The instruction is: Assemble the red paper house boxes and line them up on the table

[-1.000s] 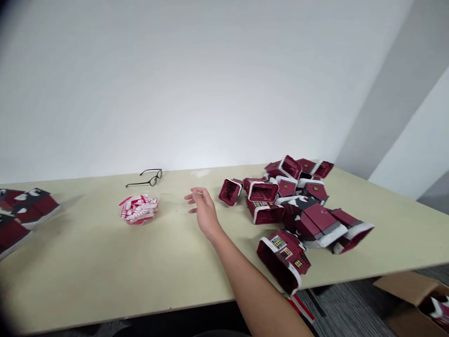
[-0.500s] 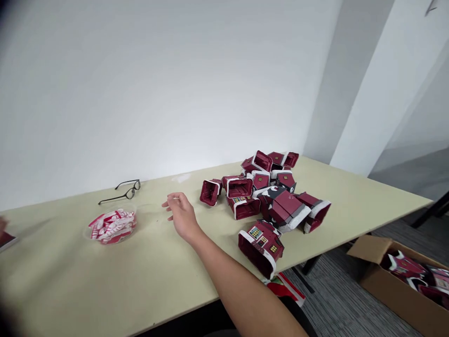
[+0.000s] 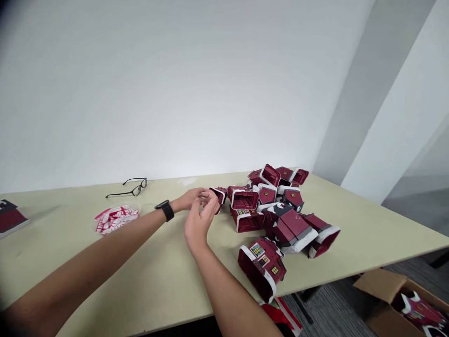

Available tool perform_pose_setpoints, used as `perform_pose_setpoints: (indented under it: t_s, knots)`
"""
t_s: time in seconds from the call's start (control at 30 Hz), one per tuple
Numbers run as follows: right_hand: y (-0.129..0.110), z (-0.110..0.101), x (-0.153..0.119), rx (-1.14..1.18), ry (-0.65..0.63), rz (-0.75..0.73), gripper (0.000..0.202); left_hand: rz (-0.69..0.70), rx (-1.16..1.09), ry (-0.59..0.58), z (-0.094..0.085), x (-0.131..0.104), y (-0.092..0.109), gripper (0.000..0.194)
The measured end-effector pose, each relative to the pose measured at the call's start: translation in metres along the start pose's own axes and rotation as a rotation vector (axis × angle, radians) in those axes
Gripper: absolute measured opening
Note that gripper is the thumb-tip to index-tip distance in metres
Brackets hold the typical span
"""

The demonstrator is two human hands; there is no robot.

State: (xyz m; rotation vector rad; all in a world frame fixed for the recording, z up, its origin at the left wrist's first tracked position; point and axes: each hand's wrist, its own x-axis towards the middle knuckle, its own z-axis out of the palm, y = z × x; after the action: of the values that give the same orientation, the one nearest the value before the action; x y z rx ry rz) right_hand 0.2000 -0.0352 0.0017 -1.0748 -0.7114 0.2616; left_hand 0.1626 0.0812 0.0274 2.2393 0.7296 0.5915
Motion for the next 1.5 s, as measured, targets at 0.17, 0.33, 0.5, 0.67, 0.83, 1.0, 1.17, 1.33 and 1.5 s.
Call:
perform_pose_setpoints:
  t_s: [0.17,0.33,0.5,0.67,0.83,1.0,1.17,1.33,1.5]
  knots:
    - [0.000,0.002,-0.004,0.017,-0.076,0.039,0.023,-0.033,-0.072,0.069,0.011,0.004,-0.008,0.021]
    - [0.005,0.004,-0.004,0.080,-0.068,0.100,0.024,-0.125,-0.106,0.275,-0.017,-0.007,-0.026,0.020]
    - [0.006,0.005,-0.002,0.044,-0.034,0.222,0.030,-0.192,-0.245,0.385,-0.055,-0.020,-0.026,0.030]
    - [0.010,0.008,0.002,0.299,-0.133,0.445,0.063,-0.175,-0.574,0.224,-0.063,-0.036,-0.012,0.026]
    - [0.008,0.011,0.001,0.434,-0.268,0.445,0.074,-0.133,-0.410,-0.109,-0.076,-0.053,0.007,0.029]
    - [0.007,0.009,-0.001,0.320,-0.220,0.438,0.068,-0.145,0.299,0.122,-0.152,-0.084,0.018,0.041]
    - [0.008,0.007,-0.002,0.265,-0.237,0.470,0.063,-0.625,0.646,-0.056,-0.206,-0.121,-0.001,0.020]
    - [0.005,0.006,-0.004,0.255,-0.252,0.487,0.064,-0.778,0.709,-0.080,-0.202,-0.123,-0.023,0.023]
    - [0.003,0.006,-0.005,0.245,-0.278,0.514,0.061,-0.753,0.742,-0.105,-0.188,-0.114,-0.036,0.024]
